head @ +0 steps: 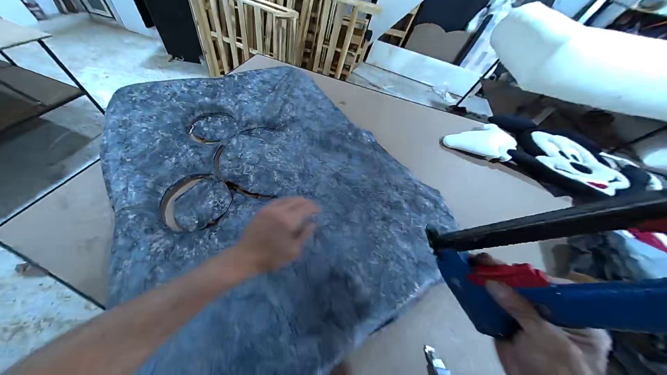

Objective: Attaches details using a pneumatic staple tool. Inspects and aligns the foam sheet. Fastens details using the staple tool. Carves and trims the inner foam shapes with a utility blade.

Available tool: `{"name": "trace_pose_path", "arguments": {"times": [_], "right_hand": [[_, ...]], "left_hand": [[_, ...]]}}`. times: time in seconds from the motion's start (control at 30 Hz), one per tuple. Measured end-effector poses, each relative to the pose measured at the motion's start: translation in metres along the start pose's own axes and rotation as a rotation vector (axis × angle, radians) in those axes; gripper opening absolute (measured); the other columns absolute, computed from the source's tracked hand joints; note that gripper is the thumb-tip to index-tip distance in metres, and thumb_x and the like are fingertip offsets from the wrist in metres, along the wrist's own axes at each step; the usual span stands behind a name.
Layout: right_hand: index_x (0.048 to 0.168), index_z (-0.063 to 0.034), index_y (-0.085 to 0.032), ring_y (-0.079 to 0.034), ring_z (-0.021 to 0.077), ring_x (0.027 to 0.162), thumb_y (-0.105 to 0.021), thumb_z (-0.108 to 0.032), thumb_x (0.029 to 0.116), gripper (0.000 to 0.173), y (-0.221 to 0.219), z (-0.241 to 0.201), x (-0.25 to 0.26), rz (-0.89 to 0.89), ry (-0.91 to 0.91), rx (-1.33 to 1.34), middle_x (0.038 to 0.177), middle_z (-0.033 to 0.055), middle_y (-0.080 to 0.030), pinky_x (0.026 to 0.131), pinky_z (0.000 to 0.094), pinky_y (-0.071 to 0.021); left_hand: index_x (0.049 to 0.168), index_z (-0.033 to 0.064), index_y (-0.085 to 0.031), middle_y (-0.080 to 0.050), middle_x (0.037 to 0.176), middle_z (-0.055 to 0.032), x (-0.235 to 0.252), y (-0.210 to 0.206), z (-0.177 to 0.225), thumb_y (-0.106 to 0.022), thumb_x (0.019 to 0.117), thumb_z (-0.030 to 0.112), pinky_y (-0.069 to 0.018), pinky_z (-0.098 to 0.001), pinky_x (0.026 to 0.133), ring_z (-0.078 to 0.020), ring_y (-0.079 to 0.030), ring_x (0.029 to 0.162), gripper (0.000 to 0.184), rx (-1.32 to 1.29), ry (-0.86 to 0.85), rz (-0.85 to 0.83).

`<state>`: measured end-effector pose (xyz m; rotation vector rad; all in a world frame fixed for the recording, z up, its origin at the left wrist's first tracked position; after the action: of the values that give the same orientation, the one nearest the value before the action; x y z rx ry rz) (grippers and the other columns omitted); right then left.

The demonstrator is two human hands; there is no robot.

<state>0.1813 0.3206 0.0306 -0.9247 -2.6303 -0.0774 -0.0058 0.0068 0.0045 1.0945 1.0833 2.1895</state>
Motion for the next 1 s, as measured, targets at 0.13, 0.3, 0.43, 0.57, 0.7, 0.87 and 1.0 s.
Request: {"name": "trace_pose_path", "arguments": {"times": [0.13,0.3,0.43,0.57,0.7,0.87,1.0], "right_hand": [[0.109,-0.0094,-0.067,-0.075,0.022,0.093,-0.079,-0.002,0.0768,0.036,-0.034,0.046,0.008,-0.09,0.013,-0.095,0.1,0.0049,-0.077,0.084,0.0398,-0.0641],[0.107,-0.0091,-0.069,-0.077,0.0254,0.088,-0.085,-0.018,0.0792,0.033,-0.112,0.1,0.018,-0.196,-0.041,-0.146,0.096,0.0094,-0.077,0.079,0.0405,-0.0659],[0.104,-0.0083,-0.071,-0.077,0.0261,0.088,-0.083,-0.012,0.0774,0.029,-0.161,0.118,0.032,-0.277,-0.061,-0.178,0.097,0.0115,-0.078,0.077,0.0409,-0.0662],[0.109,-0.0121,-0.068,-0.076,0.0231,0.091,-0.082,-0.005,0.0769,0.036,-0.194,0.128,0.05,-0.408,0.004,-0.139,0.101,0.0086,-0.077,0.079,0.0389,-0.0661],[0.108,-0.0095,-0.068,-0.077,0.0221,0.088,-0.081,-0.009,0.0763,0.034,-0.211,0.136,0.07,-0.543,0.009,-0.249,0.098,0.0071,-0.078,0.076,0.038,-0.0668],[0.104,-0.0129,-0.069,-0.077,0.0185,0.083,-0.083,-0.018,0.0757,0.032,-0.214,0.138,0.084,-0.634,0.028,-0.364,0.093,0.0025,-0.078,0.072,0.035,-0.0673],[0.102,-0.0149,-0.07,-0.076,0.0128,0.08,-0.081,-0.017,0.0755,0.029,-0.226,0.137,0.089,-0.7,0.066,-0.439,0.091,-0.002,-0.078,0.069,0.032,-0.0664]], "left_hand": [[0.143,0.0195,-0.061,-0.053,0.154,0.0012,-0.034,-0.049,-0.129,-0.054,0.1027,0.037,-0.034,-0.0498,0.122,-0.0212,-0.042,0.148,0.045,0.187,0.021,-0.392],[0.151,0.0242,-0.053,-0.045,0.16,0.0067,-0.017,-0.067,-0.143,-0.033,0.1057,0.042,-0.0212,-0.052,0.126,-0.0186,-0.027,0.155,0.053,0.13,-0.082,-0.567],[0.138,0.0235,-0.066,-0.058,0.149,0.0057,-0.019,-0.072,-0.148,-0.037,0.1025,0.042,-0.0291,-0.0547,0.122,-0.0207,-0.04,0.149,0.049,0.113,-0.133,-0.456],[0.121,0.02,-0.076,-0.07,0.133,0.0037,-0.03,-0.077,-0.149,-0.046,0.1011,0.037,-0.0364,-0.0476,0.121,-0.0191,-0.054,0.138,0.04,0.056,-0.225,-0.233],[0.112,0.0139,-0.078,-0.073,0.126,-0.0008,-0.041,-0.069,-0.144,-0.048,0.1007,0.03,-0.0414,-0.0426,0.12,-0.0177,-0.06,0.132,0.036,0.052,-0.175,-0.067],[0.128,0.0251,-0.072,-0.063,0.143,0.0072,-0.042,-0.065,-0.136,-0.04,0.1003,0.038,-0.0323,-0.0548,0.122,-0.0216,-0.043,0.148,0.044,0.106,-0.058,-0.32],[0.131,0.0287,-0.07,-0.062,0.145,0.0099,-0.035,-0.065,-0.133,-0.039,0.0994,0.038,-0.03,-0.0562,0.12,-0.0226,-0.042,0.148,0.046,0.124,-0.033,-0.414]]}}
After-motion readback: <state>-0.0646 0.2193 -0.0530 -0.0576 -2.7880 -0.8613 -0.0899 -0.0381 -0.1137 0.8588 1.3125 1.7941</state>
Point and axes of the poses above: each hand's wrist, its own x-axis towards the middle knuckle, its own y-axis out of the back of the hand, z = x × y, the point moved 1 cm from there along x, towards the middle knuckle
